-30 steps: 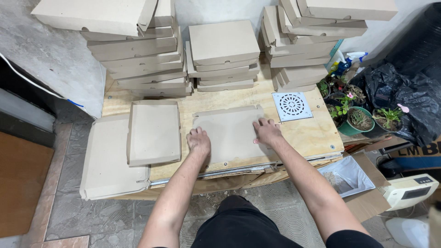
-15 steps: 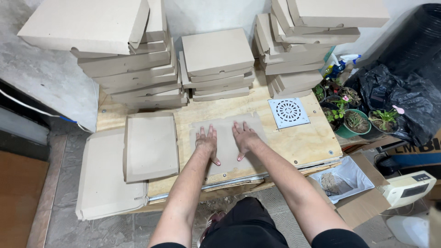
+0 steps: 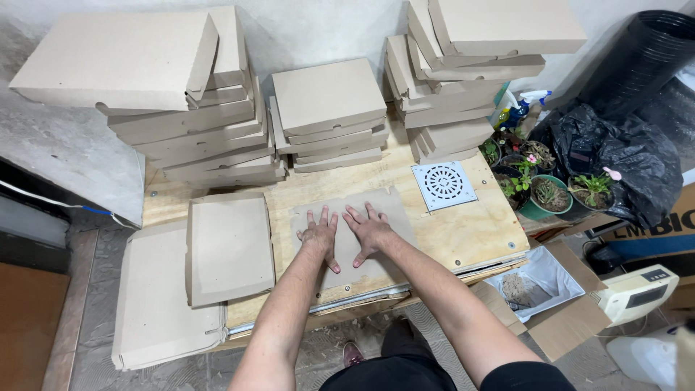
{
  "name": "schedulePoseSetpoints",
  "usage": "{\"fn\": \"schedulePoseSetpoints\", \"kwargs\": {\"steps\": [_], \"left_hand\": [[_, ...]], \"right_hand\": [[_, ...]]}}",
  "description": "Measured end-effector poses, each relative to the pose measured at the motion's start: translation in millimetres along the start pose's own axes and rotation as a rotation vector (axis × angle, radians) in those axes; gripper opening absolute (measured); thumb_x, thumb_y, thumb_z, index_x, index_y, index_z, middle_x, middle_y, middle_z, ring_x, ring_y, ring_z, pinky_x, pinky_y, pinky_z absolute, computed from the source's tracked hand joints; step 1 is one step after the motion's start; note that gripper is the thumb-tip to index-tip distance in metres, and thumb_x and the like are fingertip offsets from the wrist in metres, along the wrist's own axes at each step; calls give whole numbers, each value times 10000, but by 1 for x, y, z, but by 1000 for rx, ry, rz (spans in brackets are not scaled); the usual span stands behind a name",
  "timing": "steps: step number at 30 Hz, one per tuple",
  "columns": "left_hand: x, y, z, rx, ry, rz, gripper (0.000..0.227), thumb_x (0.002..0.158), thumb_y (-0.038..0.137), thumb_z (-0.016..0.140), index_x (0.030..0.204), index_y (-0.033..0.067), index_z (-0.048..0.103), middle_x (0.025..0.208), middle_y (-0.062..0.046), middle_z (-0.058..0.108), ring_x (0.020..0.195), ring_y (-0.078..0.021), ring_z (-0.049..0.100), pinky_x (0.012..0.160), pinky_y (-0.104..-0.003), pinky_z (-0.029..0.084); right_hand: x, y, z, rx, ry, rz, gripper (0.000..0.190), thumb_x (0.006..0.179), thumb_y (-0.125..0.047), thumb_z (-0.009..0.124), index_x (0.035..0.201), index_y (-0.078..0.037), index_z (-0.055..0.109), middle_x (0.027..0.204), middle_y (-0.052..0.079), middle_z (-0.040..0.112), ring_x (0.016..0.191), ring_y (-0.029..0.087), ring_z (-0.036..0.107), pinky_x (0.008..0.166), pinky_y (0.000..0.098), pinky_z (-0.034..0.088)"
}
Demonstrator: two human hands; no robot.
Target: The person assembles flat-packed cardboard boxes by folding the side flaps and tucking the tabs into slots to form the box shape. The person repeats this process for several boxes, stacking the completed ones on the left side of the table.
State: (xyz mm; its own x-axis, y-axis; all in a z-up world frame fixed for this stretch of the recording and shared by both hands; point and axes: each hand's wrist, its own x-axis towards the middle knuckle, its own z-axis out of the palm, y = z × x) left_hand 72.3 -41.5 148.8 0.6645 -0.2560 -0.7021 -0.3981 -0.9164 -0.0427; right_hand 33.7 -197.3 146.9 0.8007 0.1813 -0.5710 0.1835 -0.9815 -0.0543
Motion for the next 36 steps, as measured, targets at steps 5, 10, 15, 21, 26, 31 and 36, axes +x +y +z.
{"fn": "schedulePoseSetpoints", "kwargs": {"steps": [5,10,15,21,26,31,36], "left_hand": [[17,0,10,-62,-6,-50,1762,520,528,1129,1843,397,-26,1933,-52,-168,1742,-526,-75,1231,-770,396],[10,6,15,-145,-2,-106,1726,539,436,1146,1830,471,2,1929,-78,-180,1727,-568,-59,1201,-765,414],[13,8,40,-96,112,-51,1434,670,416,1096,1807,490,225,1947,-76,42,1715,-596,122,1144,-751,541],[18,12,71,-154,215,-33,1134,793,344,1016,1742,492,415,1932,-67,183,1713,-571,203,1107,-811,535],[9,30,94,-267,274,-36,679,1041,360,748,1677,462,533,1902,-36,308,1725,-518,256,1177,-754,521],[23,41,119,-291,364,-26,473,1238,504,375,1621,404,634,1854,-21,425,1702,-498,337,1215,-712,508],[15,28,96,-389,551,-49,879,996,173,849,1778,202,448,1867,-181,359,1728,-421,309,1384,-601,343]], "right_hand": [[8,36,11,-28,13,65,1612,628,-809,955,1868,-229,105,1957,-78,55,1765,427,93,1319,631,361],[12,64,30,-3,63,149,1677,583,-912,933,1865,-177,140,1959,-13,78,1735,407,187,1293,593,382],[-15,73,57,324,177,188,1559,685,-918,913,1848,-134,233,1928,87,99,1703,413,189,1263,556,389],[1,98,113,755,534,469,896,860,-552,957,1629,-190,675,1602,103,478,1548,408,471,1278,515,460],[59,150,135,927,494,460,1009,814,-568,961,1667,-150,621,1499,149,697,1466,374,657,1165,486,591],[24,140,109,1047,558,295,527,921,-271,862,1427,-155,774,1283,166,853,1327,350,763,1122,486,617],[1,146,83,952,571,186,506,1029,-126,774,1526,-115,678,1441,253,772,1446,400,673,1217,562,567]]}}
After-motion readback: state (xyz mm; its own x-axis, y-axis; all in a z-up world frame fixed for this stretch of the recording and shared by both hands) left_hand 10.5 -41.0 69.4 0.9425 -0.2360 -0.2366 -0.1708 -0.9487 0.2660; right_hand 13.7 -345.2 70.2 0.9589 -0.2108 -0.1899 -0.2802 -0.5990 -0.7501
